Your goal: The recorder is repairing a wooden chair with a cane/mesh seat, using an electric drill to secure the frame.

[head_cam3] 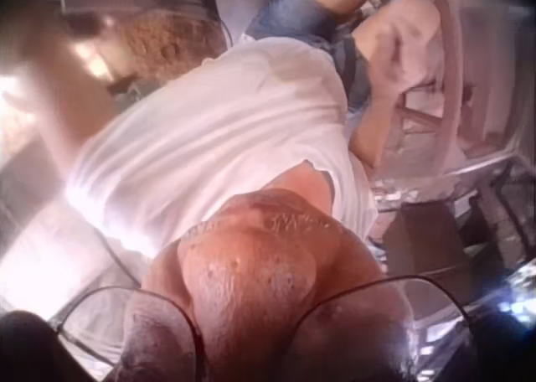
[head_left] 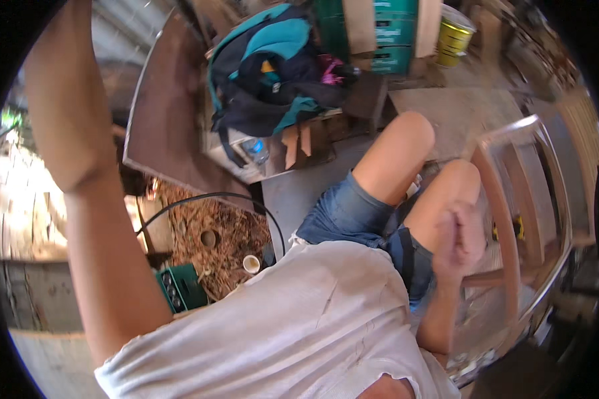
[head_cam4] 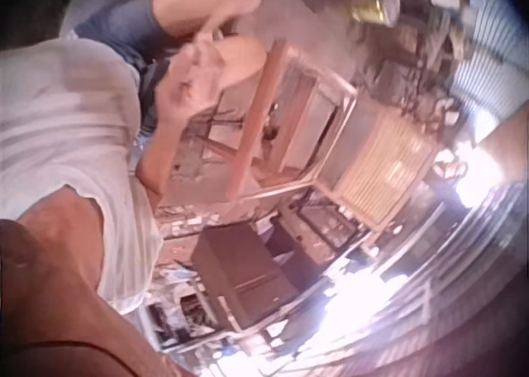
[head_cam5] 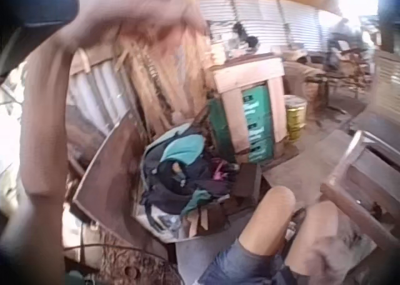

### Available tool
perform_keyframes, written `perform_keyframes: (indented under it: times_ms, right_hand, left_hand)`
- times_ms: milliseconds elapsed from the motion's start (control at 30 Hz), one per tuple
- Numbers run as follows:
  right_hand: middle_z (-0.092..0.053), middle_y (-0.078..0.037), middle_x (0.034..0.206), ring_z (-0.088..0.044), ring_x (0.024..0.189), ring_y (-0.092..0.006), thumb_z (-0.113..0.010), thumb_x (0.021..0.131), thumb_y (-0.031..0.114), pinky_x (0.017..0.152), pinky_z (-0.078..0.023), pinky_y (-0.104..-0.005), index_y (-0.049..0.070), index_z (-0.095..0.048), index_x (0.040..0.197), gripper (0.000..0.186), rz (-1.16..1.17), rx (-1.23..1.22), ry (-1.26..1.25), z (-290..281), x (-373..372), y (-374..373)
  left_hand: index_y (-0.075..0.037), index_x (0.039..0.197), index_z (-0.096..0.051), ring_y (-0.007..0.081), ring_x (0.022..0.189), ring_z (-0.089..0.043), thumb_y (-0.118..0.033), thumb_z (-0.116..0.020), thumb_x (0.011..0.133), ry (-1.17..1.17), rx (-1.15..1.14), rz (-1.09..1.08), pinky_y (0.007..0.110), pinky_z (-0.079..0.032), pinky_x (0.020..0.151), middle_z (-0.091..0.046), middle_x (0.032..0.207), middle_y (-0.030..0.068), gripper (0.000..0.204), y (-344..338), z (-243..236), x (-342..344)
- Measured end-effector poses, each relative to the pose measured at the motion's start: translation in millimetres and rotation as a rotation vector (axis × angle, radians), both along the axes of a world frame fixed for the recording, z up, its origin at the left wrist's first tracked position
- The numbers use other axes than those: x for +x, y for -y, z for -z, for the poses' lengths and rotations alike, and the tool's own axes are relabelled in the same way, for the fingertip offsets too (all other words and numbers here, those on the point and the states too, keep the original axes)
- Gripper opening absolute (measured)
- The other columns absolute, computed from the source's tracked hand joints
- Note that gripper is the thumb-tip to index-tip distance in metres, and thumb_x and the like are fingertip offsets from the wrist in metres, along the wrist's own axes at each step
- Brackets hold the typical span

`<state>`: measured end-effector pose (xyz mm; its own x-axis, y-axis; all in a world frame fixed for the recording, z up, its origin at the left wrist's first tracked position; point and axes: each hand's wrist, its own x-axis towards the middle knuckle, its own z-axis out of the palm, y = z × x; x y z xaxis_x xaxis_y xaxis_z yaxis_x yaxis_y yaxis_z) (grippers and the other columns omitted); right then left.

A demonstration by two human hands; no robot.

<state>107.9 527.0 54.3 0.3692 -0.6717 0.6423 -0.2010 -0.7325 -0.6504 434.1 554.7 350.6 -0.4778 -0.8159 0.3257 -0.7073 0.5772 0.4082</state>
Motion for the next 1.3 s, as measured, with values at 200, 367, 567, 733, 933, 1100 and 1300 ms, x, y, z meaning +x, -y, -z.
perform_keyframes:
  times_ms: [200,367,567,733,933,1100,1300]
  right_hand:
    - [-0.063,-0.003,0.081,-0.055,0.064,-0.0069,-0.063,0.094,-0.001,0.056,-0.045,-0.0219,-0.004,-0.067,0.106,0.013,-0.642,0.825,0.073,-6.5,107.8,-24.1]
    - [-0.061,-0.004,0.079,-0.057,0.061,-0.0089,-0.06,0.099,0.013,0.054,-0.045,-0.0236,-0.006,-0.067,0.108,0.022,-0.944,1.086,-0.095,9.5,222.9,-33.7]
    - [-0.064,-0.004,0.079,-0.059,0.061,-0.0096,-0.061,0.099,0.02,0.055,-0.047,-0.0253,-0.006,-0.067,0.109,0.029,-1.012,1.121,-0.2,39.5,303.3,-51.7]
    - [-0.066,-0.005,0.073,-0.06,0.06,-0.0096,-0.062,0.097,0.023,0.059,-0.051,-0.0275,-0.001,-0.071,0.109,0.029,-1.055,0.925,-0.435,69.1,268.7,-39.5]
    - [-0.068,-0.004,0.08,-0.062,0.066,-0.0093,-0.062,0.096,0.018,0.059,-0.052,-0.0265,-0.003,-0.07,0.109,0.026,-0.93,1.128,-0.354,92.4,213.7,-24.6]
    - [-0.069,-0.006,0.09,-0.064,0.073,-0.0099,-0.058,0.099,0.018,0.065,-0.054,-0.0245,-0.004,-0.068,0.115,0.029,-0.889,1.151,-0.307,91.1,177.6,-10.3]
    - [-0.068,-0.005,0.092,-0.062,0.076,-0.009,-0.059,0.101,0.021,0.068,-0.053,-0.0232,-0.002,-0.067,0.119,0.03,-0.81,1.236,-0.315,86.5,163.5,-5.7]
  left_hand:
    - [-0.002,0.106,-0.073,0.0112,0.079,-0.067,-0.028,-0.055,0.103,-0.262,0.376,-0.606,0.025,-0.054,0.068,-0.073,0.088,0.0061,0.032,-101.3,103.9,62.7]
    - [0.002,0.121,-0.065,0.0113,0.078,-0.064,-0.039,-0.048,0.106,-0.706,0.499,-0.993,0.025,-0.055,0.063,-0.069,0.093,0.0065,0.047,-137.5,229.7,51.0]
    - [0.004,0.103,-0.068,0.0293,0.077,-0.07,-0.023,-0.058,0.095,-0.431,-0.005,-1.421,0.039,-0.055,0.067,-0.07,0.083,0.0176,0.03,-141.4,321.0,107.7]
    - [0.0,0.096,-0.069,0.0466,0.093,-0.069,-0.017,-0.056,0.09,0.131,0.186,-1.638,0.054,-0.056,0.083,-0.07,0.096,0.0291,0.023,-115.4,367.5,160.2]
    - [0.001,0.111,-0.069,0.0412,0.111,-0.066,-0.017,-0.058,0.091,0.232,0.44,-1.69,0.047,-0.055,0.095,-0.069,0.115,0.0259,0.029,-78.9,376.2,210.0]
    - [0.001,0.124,-0.065,0.0384,0.12,-0.062,-0.024,-0.061,0.089,0.278,0.608,-1.666,0.046,-0.051,0.101,-0.065,0.126,0.0235,0.043,-65.9,390.1,238.7]
    - [0.004,0.121,-0.065,0.041,0.119,-0.062,-0.023,-0.061,0.083,-0.109,0.496,-1.721,0.045,-0.051,0.099,-0.064,0.124,0.0295,0.046,-72.6,394.4,257.4]
